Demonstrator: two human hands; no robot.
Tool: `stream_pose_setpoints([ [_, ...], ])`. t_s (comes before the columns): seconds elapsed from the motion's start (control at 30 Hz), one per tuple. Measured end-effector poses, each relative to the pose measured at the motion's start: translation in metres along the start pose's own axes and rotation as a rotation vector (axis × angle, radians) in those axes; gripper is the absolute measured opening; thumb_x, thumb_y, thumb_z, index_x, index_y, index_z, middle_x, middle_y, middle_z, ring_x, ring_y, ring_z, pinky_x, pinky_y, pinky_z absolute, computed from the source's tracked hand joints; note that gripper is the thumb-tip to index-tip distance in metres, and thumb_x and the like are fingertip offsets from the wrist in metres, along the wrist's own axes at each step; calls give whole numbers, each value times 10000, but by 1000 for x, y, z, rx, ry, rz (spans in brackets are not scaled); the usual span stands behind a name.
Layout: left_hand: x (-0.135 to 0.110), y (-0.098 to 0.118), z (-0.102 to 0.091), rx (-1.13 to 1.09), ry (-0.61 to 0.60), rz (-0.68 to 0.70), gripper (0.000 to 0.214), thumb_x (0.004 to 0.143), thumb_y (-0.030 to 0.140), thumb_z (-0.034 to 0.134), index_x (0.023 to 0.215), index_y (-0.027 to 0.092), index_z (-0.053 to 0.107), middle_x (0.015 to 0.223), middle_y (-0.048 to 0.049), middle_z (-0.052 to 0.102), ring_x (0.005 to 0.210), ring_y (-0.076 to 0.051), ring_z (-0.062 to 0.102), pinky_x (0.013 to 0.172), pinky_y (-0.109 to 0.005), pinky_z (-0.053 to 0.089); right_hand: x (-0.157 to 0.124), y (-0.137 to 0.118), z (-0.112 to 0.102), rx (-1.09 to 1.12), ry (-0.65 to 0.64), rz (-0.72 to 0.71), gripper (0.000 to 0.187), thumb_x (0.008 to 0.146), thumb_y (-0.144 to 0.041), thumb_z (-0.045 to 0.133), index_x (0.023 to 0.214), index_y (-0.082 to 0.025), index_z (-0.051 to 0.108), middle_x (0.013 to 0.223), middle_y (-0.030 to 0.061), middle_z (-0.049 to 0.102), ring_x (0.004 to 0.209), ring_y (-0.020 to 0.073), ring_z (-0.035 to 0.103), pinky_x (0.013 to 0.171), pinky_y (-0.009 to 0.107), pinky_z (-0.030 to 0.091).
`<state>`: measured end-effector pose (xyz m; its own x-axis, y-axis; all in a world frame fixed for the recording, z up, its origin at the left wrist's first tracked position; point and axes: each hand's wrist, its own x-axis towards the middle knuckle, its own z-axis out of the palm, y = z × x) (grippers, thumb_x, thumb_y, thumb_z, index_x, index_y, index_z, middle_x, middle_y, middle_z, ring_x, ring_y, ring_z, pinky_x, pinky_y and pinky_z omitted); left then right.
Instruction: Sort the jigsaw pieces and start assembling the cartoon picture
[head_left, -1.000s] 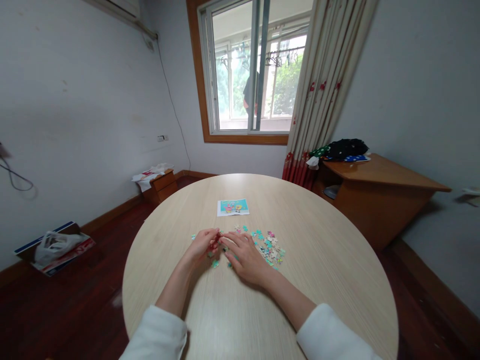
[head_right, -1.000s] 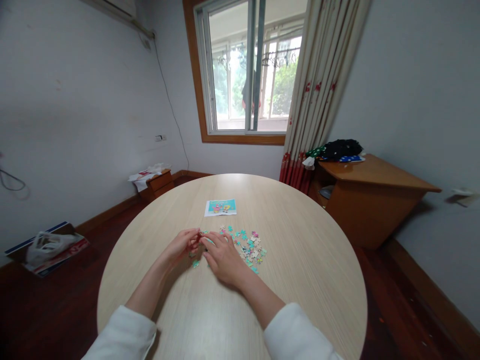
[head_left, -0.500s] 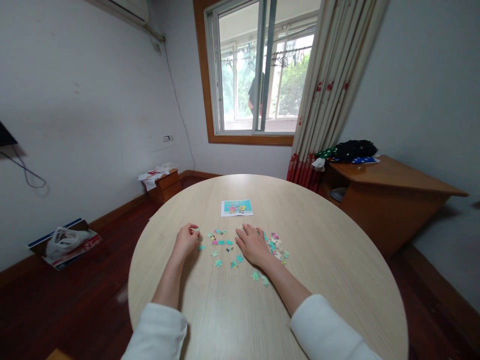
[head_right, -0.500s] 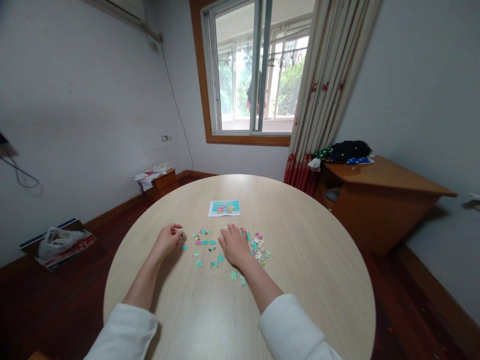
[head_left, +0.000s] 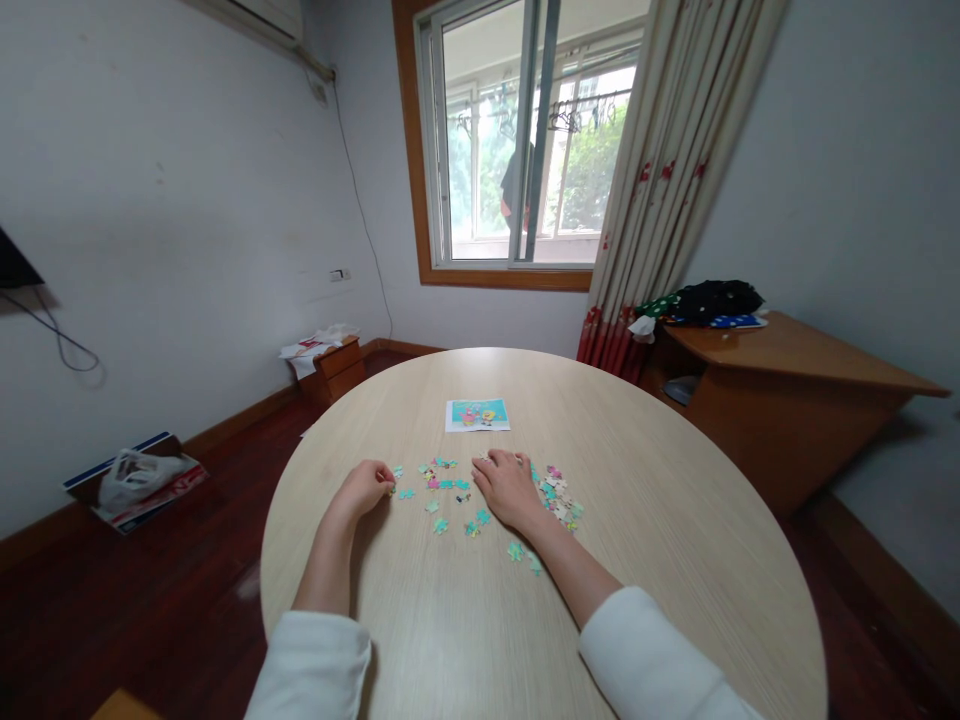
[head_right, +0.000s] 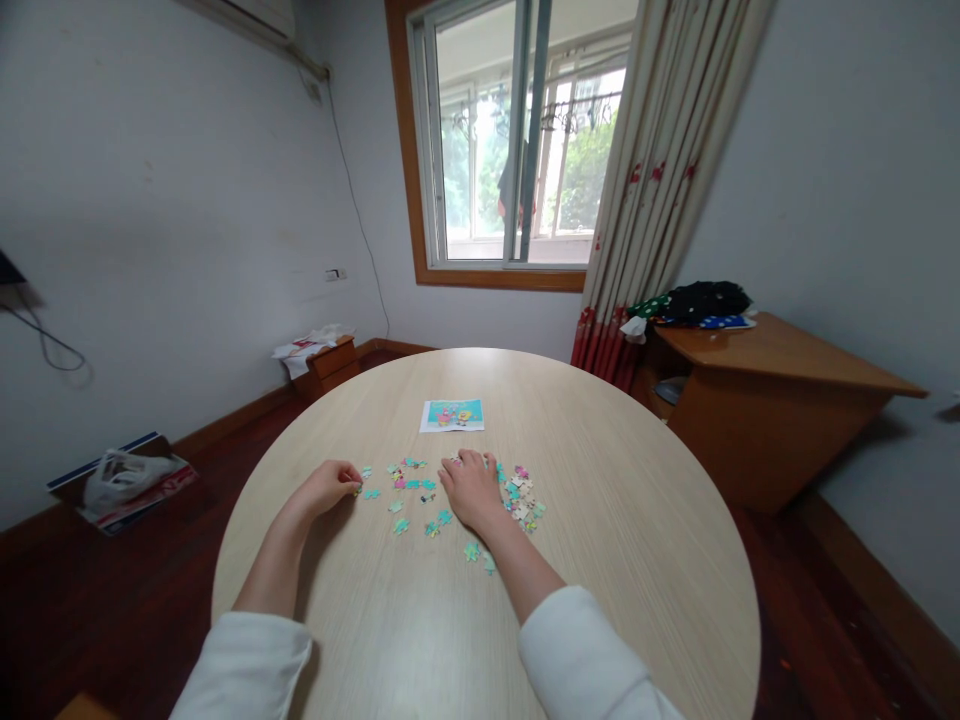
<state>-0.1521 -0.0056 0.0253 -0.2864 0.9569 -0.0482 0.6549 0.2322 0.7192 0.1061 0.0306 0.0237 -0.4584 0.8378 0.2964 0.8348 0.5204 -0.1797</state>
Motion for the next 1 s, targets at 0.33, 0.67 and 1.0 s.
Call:
stream_pose_setpoints([
  [0.33, 2, -5, 0, 227, 79, -40, 90, 658, 200, 627, 733, 159, 600, 756, -43, 654, 685, -159, 583, 578, -230, 362, 2, -3, -1, -17, 13, 12, 322, 942, -315, 361, 1166, -183, 551, 1157, 125, 585, 1100, 212, 488, 960, 383, 226],
  [0.67, -3, 1, -4, 310, 141, -80, 234, 648, 301, 674, 810, 186, 551, 773, -38, 657, 725, -184, 606, 591, -242, 375, 6, 0, -1, -2, 57, 83, 308, 945, -266, 335, 1090, -110, 557, 1130, 155, 591, 1038, 238, 510, 891, 375, 274],
  [1.0, -10, 28, -2, 256, 334, -19, 121, 763, 283, 550, 798, 170, 576, 711, -34, 611, 669, -165, 572, 570, -242, 344, 5, -3, 3, 281, 29, -35, 311, 936, -221, 342, 1189, -171, 515, 1225, 100, 563, 1131, 182, 474, 913, 330, 283],
])
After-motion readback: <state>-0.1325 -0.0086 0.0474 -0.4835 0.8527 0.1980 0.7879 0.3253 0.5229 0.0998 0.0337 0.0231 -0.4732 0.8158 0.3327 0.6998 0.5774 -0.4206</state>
